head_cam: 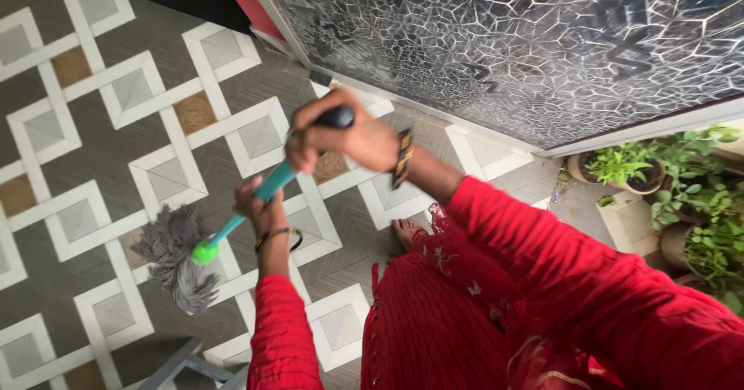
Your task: The person mops the patterned tile floor using a string mop, moving it across the surface and around the doorway.
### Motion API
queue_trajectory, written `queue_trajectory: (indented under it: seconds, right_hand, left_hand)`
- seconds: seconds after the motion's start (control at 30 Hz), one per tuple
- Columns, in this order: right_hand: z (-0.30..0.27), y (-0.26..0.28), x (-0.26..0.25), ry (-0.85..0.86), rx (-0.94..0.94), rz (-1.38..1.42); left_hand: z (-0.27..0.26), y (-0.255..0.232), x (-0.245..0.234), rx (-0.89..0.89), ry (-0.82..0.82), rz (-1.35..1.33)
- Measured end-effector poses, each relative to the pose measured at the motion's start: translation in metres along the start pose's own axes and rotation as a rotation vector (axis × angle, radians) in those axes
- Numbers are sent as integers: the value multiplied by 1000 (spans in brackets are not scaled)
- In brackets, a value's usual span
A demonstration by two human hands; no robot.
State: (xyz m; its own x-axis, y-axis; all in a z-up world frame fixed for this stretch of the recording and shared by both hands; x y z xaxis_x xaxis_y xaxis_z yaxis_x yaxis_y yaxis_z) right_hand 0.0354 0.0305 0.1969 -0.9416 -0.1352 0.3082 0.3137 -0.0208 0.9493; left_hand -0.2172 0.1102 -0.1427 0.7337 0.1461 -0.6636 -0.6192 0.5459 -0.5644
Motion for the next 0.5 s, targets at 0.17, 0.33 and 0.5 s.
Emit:
queue_trajectory:
  seconds: [0.17,0.33,0.5]
  right_hand:
    - [-43,63,-69,-166,-102,-182]
    - [-92,111,-111,-391,-147,-288]
    - [-146,116,-108,-552,-179,-375]
  left_hand:
    - [48,-93,81,-101,139,-306]
    - [118,-223,118,106,189,-469]
    - [114,-298,144,64,306,-527]
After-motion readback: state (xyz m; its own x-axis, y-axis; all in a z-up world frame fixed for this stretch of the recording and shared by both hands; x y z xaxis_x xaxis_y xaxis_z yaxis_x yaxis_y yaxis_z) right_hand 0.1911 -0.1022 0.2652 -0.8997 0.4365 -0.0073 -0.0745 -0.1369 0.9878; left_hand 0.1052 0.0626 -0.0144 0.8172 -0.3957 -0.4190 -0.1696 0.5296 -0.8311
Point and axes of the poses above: each hand's wrist, its own z-axis towards the middle knuckle, its own x-axis out of the palm, y = z × x, the point moved 10 cm from there along z, towards the middle knuckle, and after that the axes turned 7 degrees about x, right-handed, at the moved point
